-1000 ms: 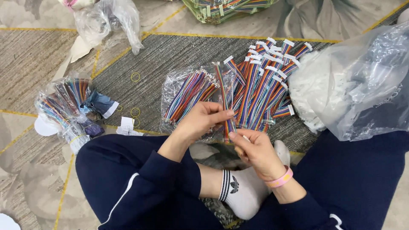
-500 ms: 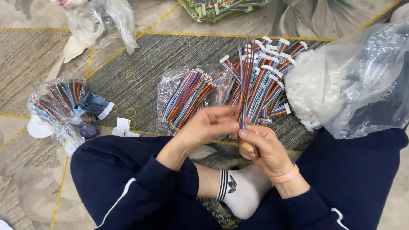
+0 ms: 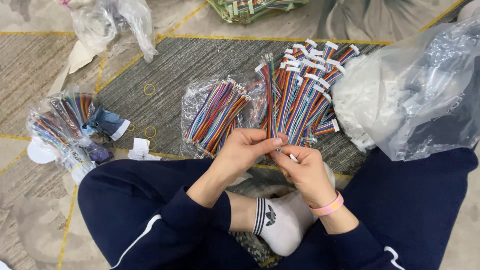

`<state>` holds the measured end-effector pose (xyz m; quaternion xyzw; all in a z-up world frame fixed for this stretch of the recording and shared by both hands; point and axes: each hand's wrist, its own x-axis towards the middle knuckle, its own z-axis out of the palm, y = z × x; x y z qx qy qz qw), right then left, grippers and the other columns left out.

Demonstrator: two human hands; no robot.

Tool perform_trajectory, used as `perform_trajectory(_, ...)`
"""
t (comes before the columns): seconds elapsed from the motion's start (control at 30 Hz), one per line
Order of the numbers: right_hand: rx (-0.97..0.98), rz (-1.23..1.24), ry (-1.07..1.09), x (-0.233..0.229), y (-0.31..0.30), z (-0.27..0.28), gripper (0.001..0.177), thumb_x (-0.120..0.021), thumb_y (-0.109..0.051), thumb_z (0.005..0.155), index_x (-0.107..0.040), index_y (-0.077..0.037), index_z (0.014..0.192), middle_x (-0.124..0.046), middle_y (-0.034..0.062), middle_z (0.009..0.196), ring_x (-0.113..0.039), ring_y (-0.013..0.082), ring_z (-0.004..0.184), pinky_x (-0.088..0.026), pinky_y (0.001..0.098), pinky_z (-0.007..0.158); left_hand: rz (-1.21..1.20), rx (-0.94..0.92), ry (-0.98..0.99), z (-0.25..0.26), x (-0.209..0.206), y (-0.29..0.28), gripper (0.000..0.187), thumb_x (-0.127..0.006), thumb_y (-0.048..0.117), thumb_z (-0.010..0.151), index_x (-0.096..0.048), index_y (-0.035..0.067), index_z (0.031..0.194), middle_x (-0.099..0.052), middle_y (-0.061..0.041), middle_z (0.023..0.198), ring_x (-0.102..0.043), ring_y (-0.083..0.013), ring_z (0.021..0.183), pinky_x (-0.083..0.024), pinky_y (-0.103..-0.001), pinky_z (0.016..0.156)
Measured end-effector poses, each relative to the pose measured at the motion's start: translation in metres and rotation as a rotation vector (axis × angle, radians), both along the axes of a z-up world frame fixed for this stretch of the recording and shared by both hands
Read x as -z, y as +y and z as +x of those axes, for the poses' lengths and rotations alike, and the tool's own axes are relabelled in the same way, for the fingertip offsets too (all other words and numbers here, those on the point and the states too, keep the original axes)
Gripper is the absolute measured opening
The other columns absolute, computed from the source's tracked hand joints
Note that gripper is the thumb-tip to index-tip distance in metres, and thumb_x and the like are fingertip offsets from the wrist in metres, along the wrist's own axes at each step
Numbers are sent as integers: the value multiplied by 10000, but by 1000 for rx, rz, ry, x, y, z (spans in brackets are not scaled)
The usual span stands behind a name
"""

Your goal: Organizing and preparing wire bundles by attaching small white connectors to the ends of multi-colored ribbon cables while sitting on the floor.

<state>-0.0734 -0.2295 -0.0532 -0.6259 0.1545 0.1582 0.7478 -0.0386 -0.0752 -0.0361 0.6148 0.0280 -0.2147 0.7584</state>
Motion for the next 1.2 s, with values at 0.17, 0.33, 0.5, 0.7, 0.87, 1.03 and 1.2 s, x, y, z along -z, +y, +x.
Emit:
perform_trajectory(0.17,-30,-93,-26,-2,4,0,91,-671,-7,775,-710,-3,693,-386,-12,382,-311,1,385,-224,119,357,-21,-45,24,5,1,7,215,-705,161,822,-711,-27,927,-710,-128,753,-622,-108,732,-535,-269,694)
perform_trajectory(0.33,-11,-149,-24,-12,6,4,111,-680,-26,766,-703,-21,657,-397,-15,377,-314,5,384,-217,125,360,-20,-53,1,2,-5,0,237,-719,209,812,-707,-6,910,-708,-137,757,-650,-127,718,-541,-283,708)
perform_trajectory(0.5,4,-104,-26,-18,7,4,110,-652,-15,793,-698,-13,693,-381,-2,384,-294,13,388,-234,135,349,54,-70,26,-3,4,-6,204,-700,122,825,-710,-27,964,-699,-120,686,-622,-101,682,-525,-242,659)
perform_trajectory(0.7,66,72,18,-17,5,1,101,-645,-2,796,-668,31,704,-344,15,391,-290,35,359,-244,143,344,-32,-124,55,-4,-17,-11,200,-698,111,815,-709,-26,961,-692,-73,700,-579,-49,679,-512,-209,666)
perform_trajectory(0.87,53,116,33,-13,2,0,99,-634,13,808,-655,64,727,-310,22,386,-257,35,342,-215,148,335,-24,-102,65,-1,-5,-8,146,-704,109,810,-720,2,909,-709,-133,754,-634,-108,713,-537,-235,665)
perform_trajectory(1.03,-4,130,33,-18,9,-3,90,-643,12,801,-670,61,731,-311,14,386,-252,19,360,-199,139,348,-37,-167,114,21,-22,15,185,-699,190,795,-709,24,877,-715,-148,774,-695,-153,727,-554,-268,696)
perform_trajectory(1.2,-26,164,50,-7,5,-4,94,-623,33,805,-665,85,739,-290,10,376,-237,32,345,-191,159,341,-132,-193,85,21,-25,14,150,-656,206,843,-677,58,831,-701,-226,866,-708,-261,770,-567,-273,664)
